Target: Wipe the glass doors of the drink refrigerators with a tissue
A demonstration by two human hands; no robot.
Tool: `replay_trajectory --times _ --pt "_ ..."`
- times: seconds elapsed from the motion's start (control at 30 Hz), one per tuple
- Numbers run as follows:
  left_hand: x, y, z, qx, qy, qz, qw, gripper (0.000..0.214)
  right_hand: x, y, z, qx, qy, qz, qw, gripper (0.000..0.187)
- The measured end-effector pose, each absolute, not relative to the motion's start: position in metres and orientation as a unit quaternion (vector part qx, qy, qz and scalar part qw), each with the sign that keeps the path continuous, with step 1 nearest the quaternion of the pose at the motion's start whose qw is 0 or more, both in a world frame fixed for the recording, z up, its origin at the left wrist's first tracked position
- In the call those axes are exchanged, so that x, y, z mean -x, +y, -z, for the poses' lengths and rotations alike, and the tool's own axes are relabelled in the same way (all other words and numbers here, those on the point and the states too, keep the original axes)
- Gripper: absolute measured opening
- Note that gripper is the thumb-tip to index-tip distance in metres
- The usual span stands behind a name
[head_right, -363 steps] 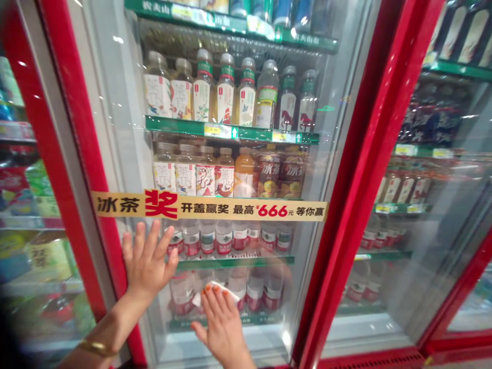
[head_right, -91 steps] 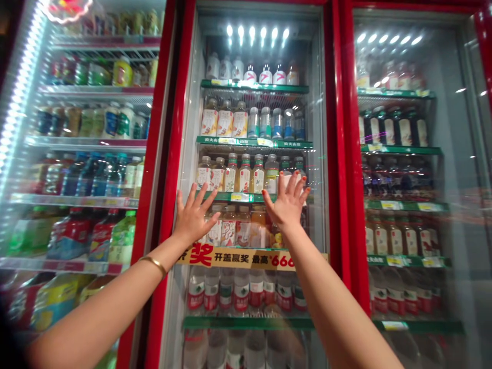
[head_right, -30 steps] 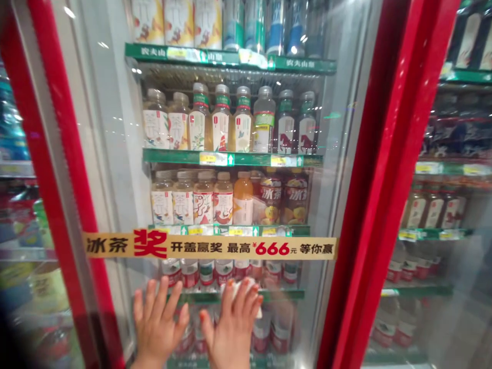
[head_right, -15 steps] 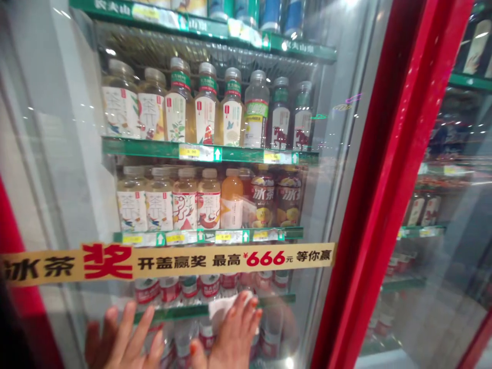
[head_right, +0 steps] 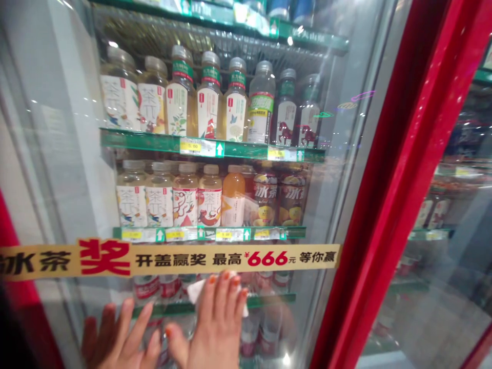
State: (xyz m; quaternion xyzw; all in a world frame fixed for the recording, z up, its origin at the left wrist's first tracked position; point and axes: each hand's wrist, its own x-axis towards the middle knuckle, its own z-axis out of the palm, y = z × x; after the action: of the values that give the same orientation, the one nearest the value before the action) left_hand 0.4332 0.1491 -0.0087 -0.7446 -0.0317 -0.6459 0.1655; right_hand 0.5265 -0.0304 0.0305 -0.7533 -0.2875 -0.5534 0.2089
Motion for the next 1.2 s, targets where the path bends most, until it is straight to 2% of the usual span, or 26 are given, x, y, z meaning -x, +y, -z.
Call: replay_trajectory --times 0.07,0.13,0.27,0.33,0.4,0.47,0.53,0.63,0.7,0.77,0.83,0.9,0.97,1.1,1.2 --pt "-0.433 0.149 0.007 0.744 -0.029 0.646 0.169 0.086 -0.523 -0.028 -0.013 0.726 -0.345 0.576 0.154 0.105" --pt "-0.432 0.148 0.003 0.747 -0.026 0.641 0.178 0.089 -0.537 -0.057 -0.002 0.737 -0.318 0.576 0.154 0.099" --pt "-0.431 0.14 -0.004 0.747 -0.028 0.644 0.162 0.088 -0.589 -0.136 -0.023 0.785 -0.137 0.527 0.295 0.083" --pt "-0.432 0.136 -0.006 0.742 -0.038 0.654 0.141 0.084 -0.597 -0.141 -0.043 0.777 -0.087 0.508 0.362 0.082" --pt "-0.432 0.134 -0.007 0.74 -0.047 0.658 0.127 0.082 -0.582 -0.115 -0.054 0.77 -0.093 0.505 0.379 0.085" --pt "-0.431 0.134 -0.007 0.744 -0.045 0.654 0.128 0.082 -0.553 -0.07 -0.049 0.77 -0.159 0.517 0.339 0.091" --pt "-0.43 0.136 -0.006 0.748 -0.035 0.648 0.142 0.083 -0.526 -0.03 -0.034 0.752 -0.271 0.541 0.261 0.098" --pt "-0.43 0.137 -0.006 0.748 -0.034 0.645 0.152 0.084 -0.519 -0.02 -0.014 0.71 -0.382 0.565 0.175 0.097" --pt "-0.431 0.135 -0.005 0.745 -0.042 0.653 0.128 0.081 -0.539 -0.053 -0.014 0.733 -0.324 0.562 0.203 0.09" --pt "-0.433 0.133 -0.003 0.741 -0.045 0.663 0.101 0.077 -0.568 -0.097 -0.029 0.768 -0.201 0.541 0.277 0.083" --pt "-0.435 0.131 -0.001 0.736 -0.044 0.671 0.085 0.072 -0.59 -0.128 -0.053 0.772 -0.112 0.526 0.34 0.083" --pt "-0.437 0.131 0.001 0.733 -0.044 0.674 0.075 0.069 -0.59 -0.128 -0.074 0.766 -0.099 0.523 0.361 0.086" --pt "-0.437 0.131 0.002 0.735 -0.046 0.673 0.068 0.068 -0.567 -0.094 -0.085 0.765 -0.146 0.533 0.332 0.089" --pt "-0.435 0.134 0.001 0.744 -0.047 0.661 0.082 0.068 -0.499 -0.001 -0.078 0.728 -0.325 0.562 0.22 0.1" --pt "-0.434 0.138 0.0 0.748 -0.039 0.653 0.112 0.071 -0.494 0.004 -0.068 0.7 -0.389 0.573 0.174 0.1"
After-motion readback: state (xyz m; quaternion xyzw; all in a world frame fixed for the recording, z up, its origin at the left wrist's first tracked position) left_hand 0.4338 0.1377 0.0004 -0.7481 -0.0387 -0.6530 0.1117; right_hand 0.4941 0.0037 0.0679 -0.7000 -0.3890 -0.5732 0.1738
